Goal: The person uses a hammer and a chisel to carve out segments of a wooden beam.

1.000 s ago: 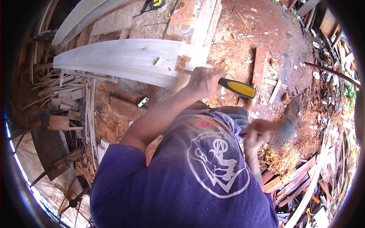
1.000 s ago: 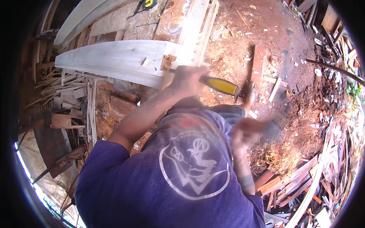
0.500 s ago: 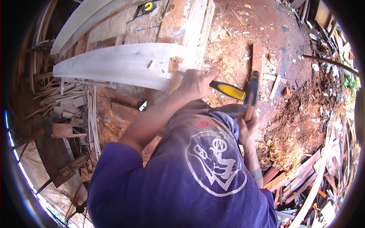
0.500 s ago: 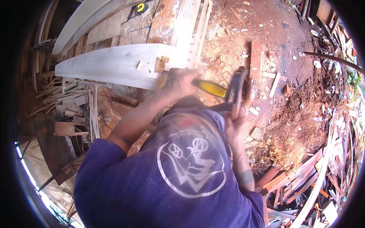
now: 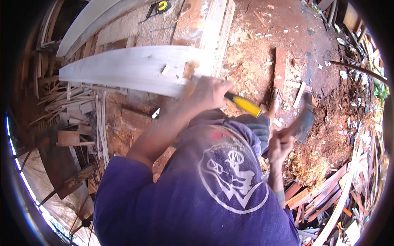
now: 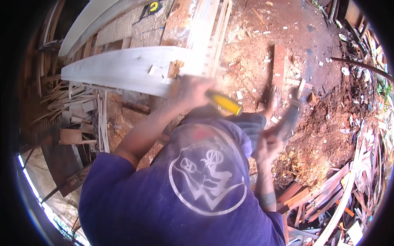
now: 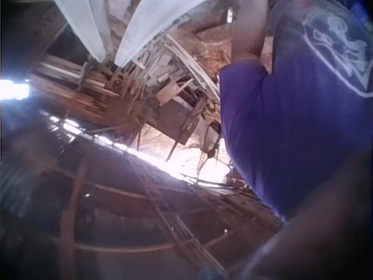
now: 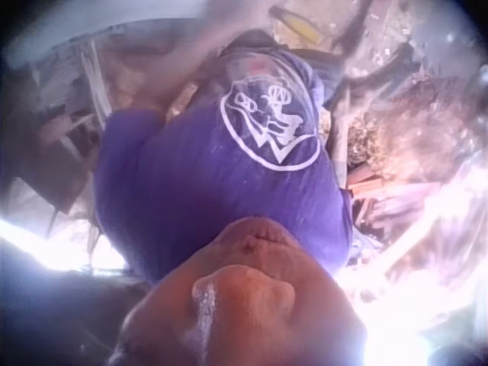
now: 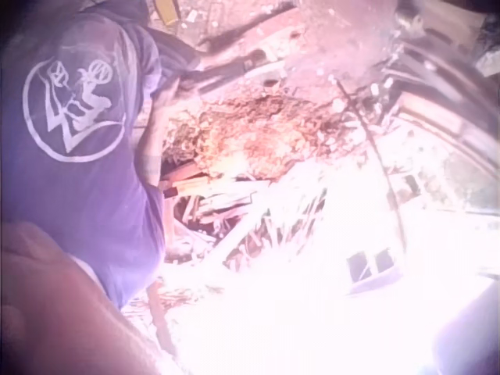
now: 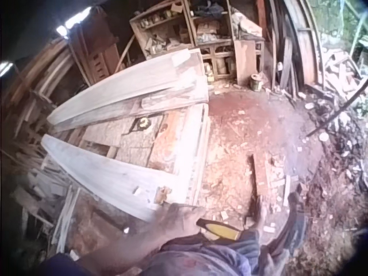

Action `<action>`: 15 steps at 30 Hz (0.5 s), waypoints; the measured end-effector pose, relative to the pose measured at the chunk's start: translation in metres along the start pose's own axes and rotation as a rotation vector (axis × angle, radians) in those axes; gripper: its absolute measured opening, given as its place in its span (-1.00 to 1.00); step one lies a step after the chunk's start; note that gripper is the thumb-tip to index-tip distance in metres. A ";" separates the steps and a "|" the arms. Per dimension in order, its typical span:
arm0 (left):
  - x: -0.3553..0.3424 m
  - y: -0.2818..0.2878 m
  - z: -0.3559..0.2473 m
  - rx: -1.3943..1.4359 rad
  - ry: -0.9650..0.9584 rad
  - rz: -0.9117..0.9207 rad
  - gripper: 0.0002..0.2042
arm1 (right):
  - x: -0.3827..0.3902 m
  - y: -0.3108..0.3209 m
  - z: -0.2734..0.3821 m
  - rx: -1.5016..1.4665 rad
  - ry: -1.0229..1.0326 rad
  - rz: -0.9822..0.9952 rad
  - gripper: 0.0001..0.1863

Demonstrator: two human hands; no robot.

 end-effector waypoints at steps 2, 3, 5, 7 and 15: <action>-0.011 0.011 -0.006 0.018 0.101 -0.027 -0.77 | 0.006 0.012 0.015 -0.127 -0.025 -0.247 -0.83; -0.014 0.016 -0.009 0.011 0.150 -0.016 -0.73 | 0.009 0.009 0.024 -0.190 -0.007 -0.416 -0.86; -0.018 0.018 -0.009 0.023 0.157 -0.019 -0.72 | 0.017 -0.011 -0.004 -0.051 0.246 -0.042 -0.91; -0.015 0.014 -0.004 0.039 0.171 -0.012 -0.71 | -0.009 -0.058 0.010 0.384 -0.078 0.181 -0.94; -0.010 0.099 0.061 0.761 0.597 -0.393 -0.73 | -0.037 0.001 -0.008 0.101 -0.261 -0.029 -0.93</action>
Point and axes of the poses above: each hand's wrist, its own x-axis away from the middle knuckle, its own y-axis out of the back of the hand, z = x × y, the point moved 6 cm from there along -x, towards the middle knuckle, and after that the axes turned 12 degrees about y, right-handed, at the moved point
